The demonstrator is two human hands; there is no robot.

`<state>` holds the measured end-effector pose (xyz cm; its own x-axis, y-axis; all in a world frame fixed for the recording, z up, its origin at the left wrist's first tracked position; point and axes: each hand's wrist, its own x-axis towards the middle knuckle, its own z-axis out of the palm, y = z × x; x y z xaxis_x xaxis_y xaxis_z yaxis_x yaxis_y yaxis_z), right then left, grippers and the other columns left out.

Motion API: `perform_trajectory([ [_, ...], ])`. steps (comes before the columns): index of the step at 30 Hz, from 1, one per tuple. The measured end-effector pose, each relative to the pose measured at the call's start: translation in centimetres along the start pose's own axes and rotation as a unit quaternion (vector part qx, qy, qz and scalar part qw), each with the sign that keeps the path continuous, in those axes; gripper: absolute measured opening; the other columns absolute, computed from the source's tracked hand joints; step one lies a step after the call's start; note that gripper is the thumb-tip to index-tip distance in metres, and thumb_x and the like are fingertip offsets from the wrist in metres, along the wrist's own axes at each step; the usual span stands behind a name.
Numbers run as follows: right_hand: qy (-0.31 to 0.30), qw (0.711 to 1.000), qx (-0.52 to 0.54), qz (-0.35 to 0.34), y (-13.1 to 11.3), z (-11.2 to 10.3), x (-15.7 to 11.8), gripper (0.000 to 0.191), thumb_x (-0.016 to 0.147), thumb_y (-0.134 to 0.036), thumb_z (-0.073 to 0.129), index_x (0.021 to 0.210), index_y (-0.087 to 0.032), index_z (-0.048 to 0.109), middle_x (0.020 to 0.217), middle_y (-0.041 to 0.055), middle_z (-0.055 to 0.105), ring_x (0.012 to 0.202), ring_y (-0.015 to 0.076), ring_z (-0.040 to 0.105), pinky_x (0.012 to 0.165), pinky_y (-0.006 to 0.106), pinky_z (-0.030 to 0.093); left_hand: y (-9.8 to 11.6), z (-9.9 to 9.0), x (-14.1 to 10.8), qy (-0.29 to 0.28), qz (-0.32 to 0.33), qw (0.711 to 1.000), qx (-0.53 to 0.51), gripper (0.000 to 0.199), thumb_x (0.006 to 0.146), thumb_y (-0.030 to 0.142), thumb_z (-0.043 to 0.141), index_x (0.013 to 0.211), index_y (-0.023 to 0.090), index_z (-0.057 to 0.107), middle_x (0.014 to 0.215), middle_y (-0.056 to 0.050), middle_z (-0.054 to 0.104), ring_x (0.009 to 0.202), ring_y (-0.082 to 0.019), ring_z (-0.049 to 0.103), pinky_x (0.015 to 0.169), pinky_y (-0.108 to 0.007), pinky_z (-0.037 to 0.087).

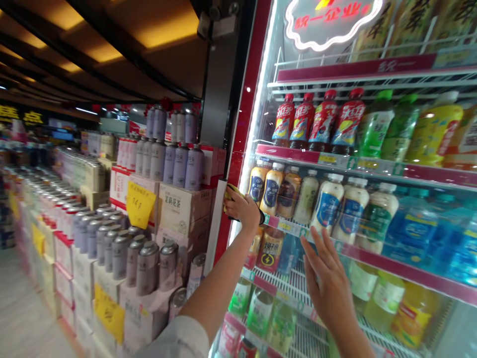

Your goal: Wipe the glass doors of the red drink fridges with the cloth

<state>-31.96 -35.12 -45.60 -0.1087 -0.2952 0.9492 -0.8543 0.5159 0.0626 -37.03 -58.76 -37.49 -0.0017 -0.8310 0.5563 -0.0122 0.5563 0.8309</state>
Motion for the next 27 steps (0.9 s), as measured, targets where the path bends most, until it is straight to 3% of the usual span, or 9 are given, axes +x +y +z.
perform_trajectory([
  [5,-0.012,1.0,0.012,-0.018,-0.9,0.6,0.1,0.065,0.1,-0.012,0.045,0.16,-0.036,0.031,0.164,0.0062,0.038,0.154,0.0344,0.029,0.113,0.064,0.047,-2.7,-1.8,-2.2,-0.07,0.209,0.974,-0.055,0.061,0.098,0.029,0.041,0.157,0.024,0.032,0.162,-0.018,0.036,0.151,-0.032,0.032,0.12,-0.056,0.03],
  [6,-0.017,1.0,0.011,-0.023,-0.9,0.7,0.0,0.065,0.1,-0.012,0.045,0.16,-0.035,0.031,0.163,0.0064,0.039,0.154,0.0346,0.029,0.112,0.064,0.047,-3.0,-1.9,-2.3,-0.067,0.22,0.971,-0.064,0.061,0.098,0.029,0.04,0.158,0.024,0.031,0.161,-0.019,0.036,0.151,-0.032,0.032,0.119,-0.056,0.03],
  [10,-0.022,0.999,0.002,-0.029,-0.3,0.4,0.0,0.063,0.1,-0.013,0.045,0.159,-0.034,0.033,0.162,0.0079,0.041,0.154,0.0355,0.029,0.11,0.065,0.048,-0.2,-0.7,-0.4,0.006,0.068,0.996,-0.063,0.069,0.093,0.026,0.046,0.159,0.016,0.027,0.151,-0.027,0.044,0.142,-0.041,0.043,0.114,-0.067,0.032],
  [13,-0.016,0.999,0.0,-0.029,0.1,-0.2,0.7,0.062,0.101,-0.013,0.044,0.158,-0.034,0.034,0.163,0.008,0.039,0.154,0.0352,0.028,0.111,0.066,0.047,4.1,0.3,1.1,0.005,0.055,0.997,-0.06,0.071,0.093,0.028,0.049,0.159,0.013,0.027,0.152,-0.03,0.04,0.143,-0.044,0.041,0.113,-0.069,0.03],
  [16,-0.007,1.0,-0.002,-0.028,0.4,-0.6,1.3,0.061,0.101,-0.014,0.044,0.158,-0.034,0.035,0.164,0.0075,0.039,0.154,0.0349,0.029,0.111,0.067,0.046,5.3,-0.1,0.3,-0.029,0.164,0.984,-0.062,0.063,0.096,0.026,0.045,0.157,0.02,0.033,0.16,-0.022,0.034,0.149,-0.038,0.033,0.119,-0.064,0.026],
  [19,-0.001,1.0,-0.01,-0.022,1.0,-0.7,1.2,0.059,0.101,-0.015,0.044,0.157,-0.032,0.037,0.164,0.0077,0.039,0.154,0.0343,0.029,0.112,0.066,0.046,2.3,-1.4,-1.6,-0.077,0.329,0.939,-0.067,0.056,0.099,0.022,0.038,0.155,0.026,0.039,0.163,-0.014,0.032,0.153,-0.031,0.027,0.124,-0.06,0.02],
  [21,-0.002,0.999,-0.025,-0.02,1.7,-0.7,0.8,0.057,0.102,-0.015,0.043,0.156,-0.031,0.038,0.163,0.0083,0.04,0.154,0.0336,0.03,0.114,0.066,0.044,-0.2,-2.1,-2.0,-0.113,0.387,0.913,-0.068,0.054,0.099,0.022,0.039,0.152,0.028,0.042,0.163,-0.011,0.033,0.154,-0.029,0.026,0.125,-0.058,0.02],
  [24,-0.004,0.998,-0.051,-0.023,2.5,-1.1,0.6,0.055,0.102,-0.015,0.043,0.155,-0.03,0.041,0.161,0.0088,0.043,0.153,0.0327,0.031,0.117,0.066,0.041,-1.0,-1.9,-0.7,-0.062,0.276,0.957,-0.067,0.056,0.099,0.025,0.04,0.154,0.02,0.039,0.158,-0.02,0.037,0.15,-0.033,0.032,0.122,-0.059,0.025],
  [27,0.01,0.998,-0.055,-0.018,3.0,-1.5,1.1,0.054,0.102,-0.016,0.044,0.154,-0.03,0.043,0.161,0.0085,0.043,0.153,0.0323,0.031,0.118,0.067,0.038,1.8,-0.9,0.8,-0.014,0.176,0.982,-0.06,0.059,0.098,0.026,0.042,0.156,0.016,0.037,0.157,-0.024,0.038,0.148,-0.038,0.035,0.12,-0.063,0.026],
])
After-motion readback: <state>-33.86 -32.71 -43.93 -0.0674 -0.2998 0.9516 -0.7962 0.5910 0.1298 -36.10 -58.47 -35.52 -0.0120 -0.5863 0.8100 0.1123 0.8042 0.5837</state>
